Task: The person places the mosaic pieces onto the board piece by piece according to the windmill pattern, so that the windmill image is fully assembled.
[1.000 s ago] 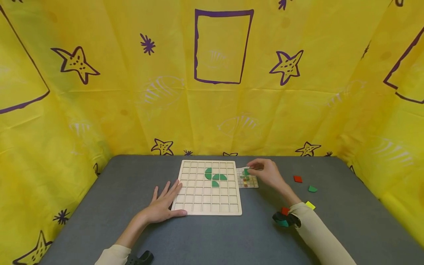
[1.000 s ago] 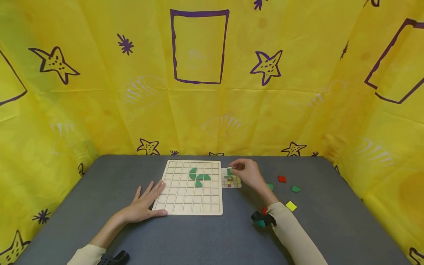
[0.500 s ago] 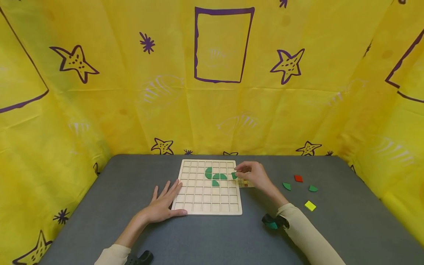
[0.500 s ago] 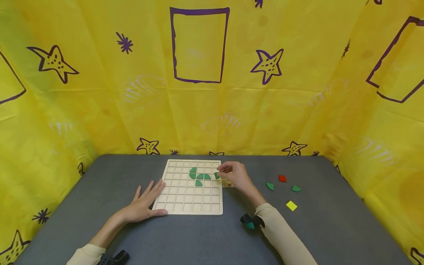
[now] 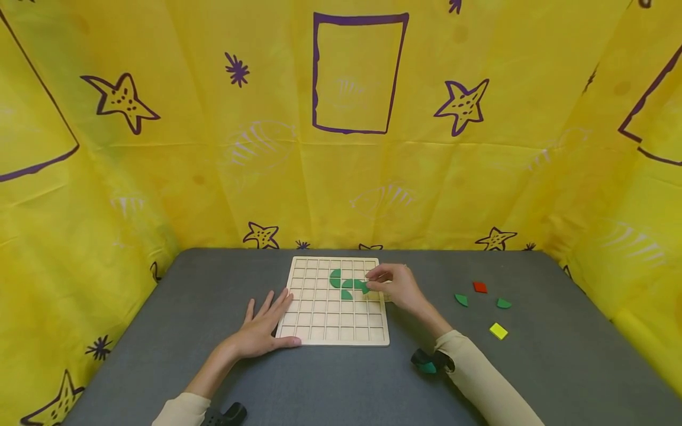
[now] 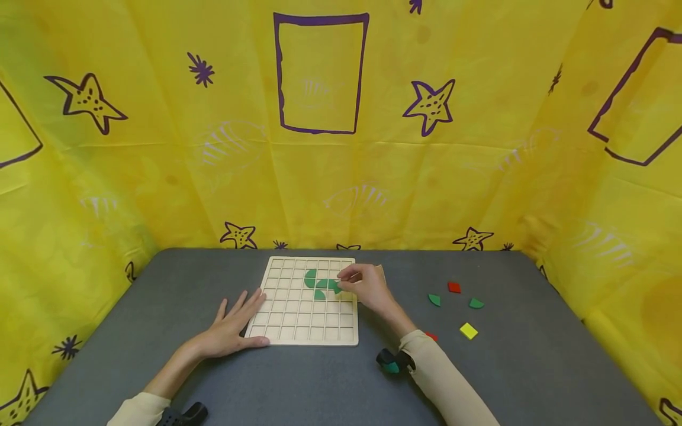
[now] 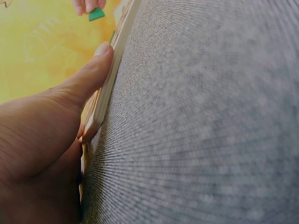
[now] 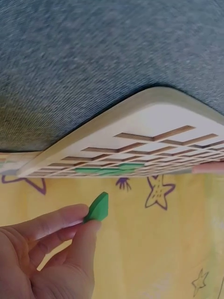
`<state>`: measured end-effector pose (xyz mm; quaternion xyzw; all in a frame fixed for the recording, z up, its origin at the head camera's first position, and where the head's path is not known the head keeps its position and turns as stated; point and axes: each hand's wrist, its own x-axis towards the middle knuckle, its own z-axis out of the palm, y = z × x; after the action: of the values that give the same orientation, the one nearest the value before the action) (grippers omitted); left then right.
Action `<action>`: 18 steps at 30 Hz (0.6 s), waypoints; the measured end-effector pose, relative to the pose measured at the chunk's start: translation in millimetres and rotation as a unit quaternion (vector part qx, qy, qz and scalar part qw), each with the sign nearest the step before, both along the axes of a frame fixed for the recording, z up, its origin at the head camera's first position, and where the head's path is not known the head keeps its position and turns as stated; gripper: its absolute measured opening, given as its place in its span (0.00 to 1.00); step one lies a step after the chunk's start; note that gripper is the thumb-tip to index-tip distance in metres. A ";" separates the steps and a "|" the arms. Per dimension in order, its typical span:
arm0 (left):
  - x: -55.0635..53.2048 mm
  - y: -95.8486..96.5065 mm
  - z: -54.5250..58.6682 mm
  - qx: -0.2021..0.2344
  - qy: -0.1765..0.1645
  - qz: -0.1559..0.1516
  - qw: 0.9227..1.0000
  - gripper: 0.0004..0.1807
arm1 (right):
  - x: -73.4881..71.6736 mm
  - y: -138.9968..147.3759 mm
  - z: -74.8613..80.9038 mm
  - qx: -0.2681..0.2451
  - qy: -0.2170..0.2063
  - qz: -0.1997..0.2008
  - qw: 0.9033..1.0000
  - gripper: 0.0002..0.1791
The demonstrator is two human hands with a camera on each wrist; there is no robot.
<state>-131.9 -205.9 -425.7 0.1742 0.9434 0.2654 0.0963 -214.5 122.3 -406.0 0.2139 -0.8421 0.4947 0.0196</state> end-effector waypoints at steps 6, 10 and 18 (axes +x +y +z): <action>-0.1 -1.0 -3.0 -0.001 0.007 -0.002 1.000 0.57 | 3.0 -6.9 -3.1 0.003 0.002 0.004 1.000 0.07; -0.3 -1.7 -4.3 0.001 0.005 -0.002 1.000 0.58 | 5.3 -12.1 -5.4 0.009 -0.006 0.009 1.000 0.07; -1.2 -1.8 -4.3 -0.003 0.003 0.000 1.000 0.57 | 9.3 -20.3 -9.5 -0.004 -0.015 0.033 0.999 0.07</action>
<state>-133.1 -207.7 -429.9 0.1750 0.9442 0.2624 0.0945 -205.2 102.0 -415.5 0.2340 -0.8330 0.5012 -0.0088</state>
